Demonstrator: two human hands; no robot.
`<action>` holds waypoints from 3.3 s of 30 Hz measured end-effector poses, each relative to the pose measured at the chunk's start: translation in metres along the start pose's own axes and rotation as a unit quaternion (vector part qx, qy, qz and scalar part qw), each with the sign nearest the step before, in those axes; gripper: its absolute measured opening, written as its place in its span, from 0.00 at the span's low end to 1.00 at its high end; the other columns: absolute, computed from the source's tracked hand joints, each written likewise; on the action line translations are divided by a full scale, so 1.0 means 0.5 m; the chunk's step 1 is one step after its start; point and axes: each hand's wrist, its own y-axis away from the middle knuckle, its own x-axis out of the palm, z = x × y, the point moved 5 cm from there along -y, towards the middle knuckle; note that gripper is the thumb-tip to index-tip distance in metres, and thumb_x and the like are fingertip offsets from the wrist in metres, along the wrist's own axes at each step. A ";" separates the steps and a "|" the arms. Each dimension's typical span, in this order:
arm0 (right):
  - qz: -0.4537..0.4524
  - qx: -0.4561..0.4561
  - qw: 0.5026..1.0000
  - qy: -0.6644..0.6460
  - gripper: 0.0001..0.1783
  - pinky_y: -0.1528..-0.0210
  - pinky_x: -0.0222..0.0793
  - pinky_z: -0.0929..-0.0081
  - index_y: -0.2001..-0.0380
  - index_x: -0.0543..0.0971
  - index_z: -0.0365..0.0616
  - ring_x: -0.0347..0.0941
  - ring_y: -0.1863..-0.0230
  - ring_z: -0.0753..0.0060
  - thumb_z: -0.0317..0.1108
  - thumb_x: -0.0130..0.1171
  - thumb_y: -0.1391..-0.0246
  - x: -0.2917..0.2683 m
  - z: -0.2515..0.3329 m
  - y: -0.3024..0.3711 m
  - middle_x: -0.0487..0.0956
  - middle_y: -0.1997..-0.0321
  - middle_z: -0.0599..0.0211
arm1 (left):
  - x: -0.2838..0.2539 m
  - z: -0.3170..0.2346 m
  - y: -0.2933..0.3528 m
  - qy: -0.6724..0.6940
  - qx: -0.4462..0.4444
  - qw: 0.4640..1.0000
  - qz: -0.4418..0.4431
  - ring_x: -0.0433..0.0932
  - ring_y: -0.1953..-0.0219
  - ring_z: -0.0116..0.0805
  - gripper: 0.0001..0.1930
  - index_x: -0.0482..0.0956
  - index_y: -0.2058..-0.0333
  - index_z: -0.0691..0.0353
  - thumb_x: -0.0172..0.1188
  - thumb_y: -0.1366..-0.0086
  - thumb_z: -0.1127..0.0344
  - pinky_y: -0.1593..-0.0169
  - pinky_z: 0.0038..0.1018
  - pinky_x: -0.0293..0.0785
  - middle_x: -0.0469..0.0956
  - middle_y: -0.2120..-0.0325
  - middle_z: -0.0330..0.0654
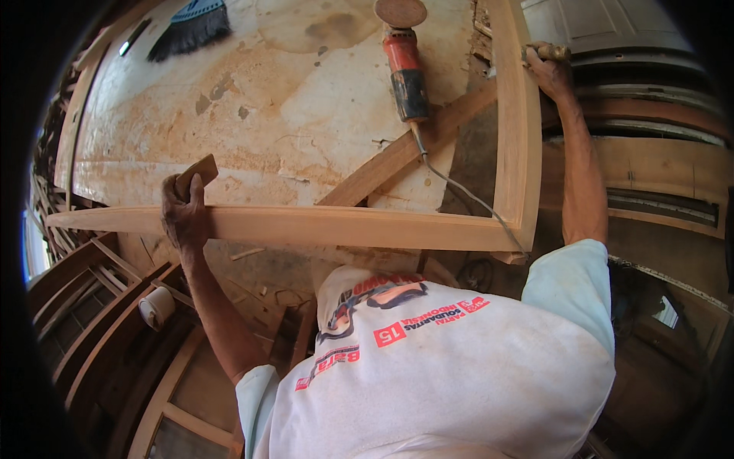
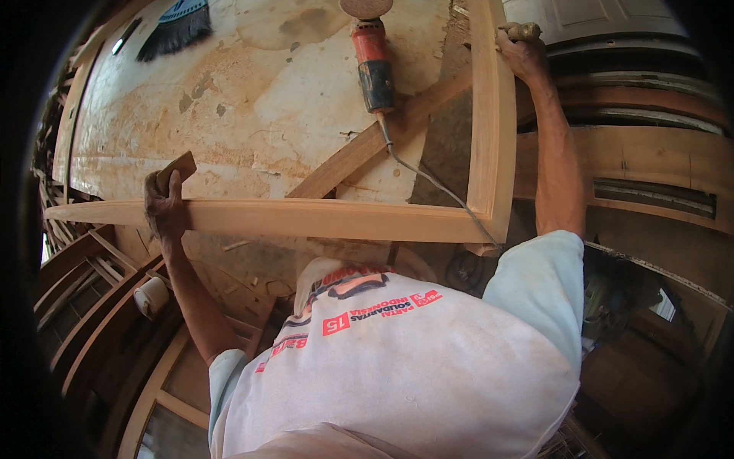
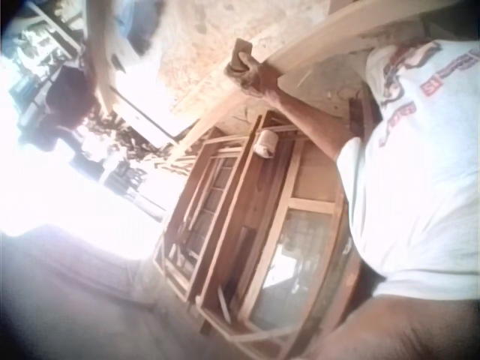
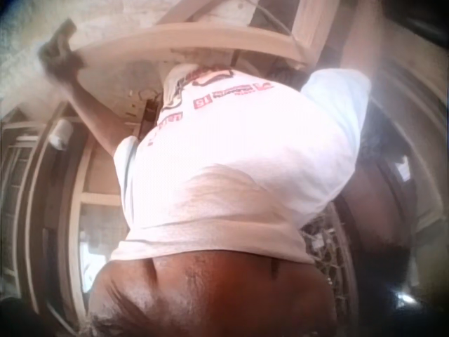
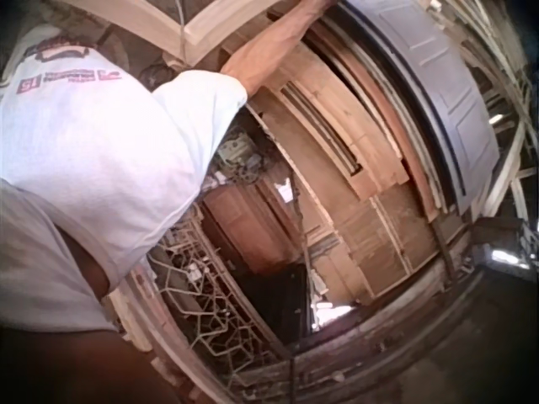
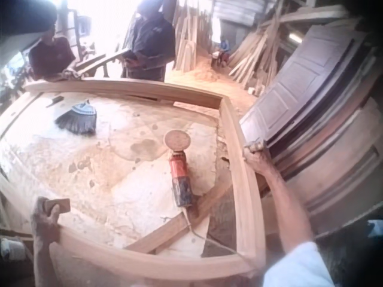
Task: The person assembles a wooden frame by fitting pieces together on a workbench. They use a chisel to carve and adjust the joints for a precise fit, then smooth the edges with sandpaper. The person also uses a power sander to finish the surface of the frame.
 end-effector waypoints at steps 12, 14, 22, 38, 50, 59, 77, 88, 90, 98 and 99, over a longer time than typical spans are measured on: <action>0.084 0.190 0.965 -0.157 0.11 0.56 0.82 0.63 0.55 0.83 0.46 0.84 0.59 0.63 0.35 0.59 0.39 -0.134 0.154 0.105 0.86 0.57 0.64 | -0.005 0.010 0.008 0.027 0.031 0.999 -0.005 0.83 0.52 0.47 0.24 0.80 0.48 0.59 0.64 0.32 0.46 0.47 0.39 0.77 0.84 0.56 0.49; 0.094 0.268 0.937 -0.204 0.10 0.59 0.83 0.62 0.56 0.83 0.45 0.85 0.62 0.59 0.34 0.60 0.40 -0.147 0.166 0.138 0.86 0.59 0.63 | 0.000 0.019 0.007 0.019 0.035 0.999 -0.003 0.83 0.51 0.47 0.24 0.80 0.48 0.59 0.64 0.32 0.46 0.46 0.39 0.76 0.84 0.55 0.50; 0.109 0.248 0.927 -0.259 0.10 0.58 0.76 0.74 0.59 0.84 0.38 0.80 0.65 0.79 0.32 0.58 0.38 -0.271 0.299 0.221 0.84 0.67 0.67 | -0.002 0.027 0.001 0.011 0.037 0.999 0.006 0.82 0.47 0.51 0.29 0.79 0.45 0.58 0.64 0.34 0.42 0.44 0.42 0.75 0.84 0.52 0.52; 0.109 0.401 0.860 -0.297 0.13 0.57 0.77 0.67 0.58 0.84 0.39 0.83 0.63 0.68 0.36 0.59 0.38 -0.402 0.437 0.336 0.86 0.65 0.58 | 0.007 0.035 0.000 0.028 0.072 0.997 0.001 0.83 0.54 0.49 0.27 0.79 0.47 0.57 0.63 0.34 0.42 0.49 0.42 0.76 0.85 0.58 0.49; 0.008 0.417 0.809 -0.413 0.16 0.61 0.80 0.75 0.51 0.83 0.35 0.82 0.67 0.78 0.36 0.57 0.32 -0.248 0.238 0.175 0.86 0.66 0.66 | 0.007 0.025 0.004 0.042 0.014 0.999 -0.017 0.84 0.55 0.46 0.21 0.79 0.49 0.55 0.63 0.31 0.47 0.50 0.40 0.77 0.85 0.59 0.46; -0.080 0.385 0.774 -0.497 0.19 0.60 0.82 0.75 0.47 0.82 0.36 0.85 0.63 0.73 0.40 0.58 0.32 0.106 -0.112 -0.070 0.86 0.60 0.62 | -0.007 -0.001 0.010 0.009 -0.010 1.000 -0.025 0.84 0.54 0.40 0.19 0.79 0.49 0.61 0.66 0.30 0.54 0.49 0.35 0.78 0.85 0.59 0.49; 0.074 0.238 0.951 -0.183 0.21 0.55 0.80 0.73 0.46 0.83 0.43 0.85 0.60 0.74 0.46 0.57 0.32 0.261 -0.279 -0.168 0.88 0.59 0.64 | 0.009 0.019 -0.001 0.011 -0.025 0.999 -0.025 0.81 0.55 0.33 0.20 0.78 0.48 0.62 0.68 0.31 0.55 0.48 0.30 0.77 0.83 0.59 0.45; 0.068 0.223 0.928 -0.291 0.17 0.56 0.80 0.68 0.53 0.84 0.42 0.86 0.61 0.66 0.40 0.57 0.37 0.075 -0.086 -0.076 0.87 0.64 0.57 | 0.006 0.035 0.010 0.057 -0.003 0.998 -0.031 0.81 0.54 0.34 0.21 0.78 0.48 0.62 0.66 0.30 0.53 0.47 0.31 0.77 0.84 0.58 0.46; 0.101 0.276 0.904 -0.311 0.17 0.58 0.80 0.70 0.53 0.84 0.38 0.85 0.63 0.72 0.39 0.57 0.37 0.063 -0.074 -0.057 0.87 0.66 0.58 | 0.005 0.036 0.008 0.062 -0.004 0.998 -0.031 0.82 0.54 0.35 0.21 0.79 0.48 0.62 0.66 0.30 0.52 0.47 0.32 0.77 0.84 0.57 0.47; 0.034 0.319 0.872 -0.370 0.20 0.57 0.80 0.72 0.48 0.84 0.39 0.85 0.63 0.74 0.41 0.58 0.34 0.054 -0.080 -0.052 0.88 0.64 0.64 | 0.000 0.015 0.007 0.031 -0.010 0.999 -0.023 0.83 0.54 0.37 0.22 0.79 0.47 0.61 0.66 0.31 0.51 0.48 0.33 0.77 0.84 0.57 0.48; 0.040 0.329 0.870 -0.364 0.20 0.57 0.81 0.73 0.48 0.84 0.39 0.85 0.63 0.75 0.41 0.58 0.34 0.058 -0.081 -0.049 0.88 0.64 0.64 | 0.001 0.015 0.008 0.029 -0.010 0.999 -0.024 0.83 0.54 0.38 0.22 0.79 0.47 0.61 0.66 0.31 0.51 0.48 0.33 0.77 0.84 0.57 0.48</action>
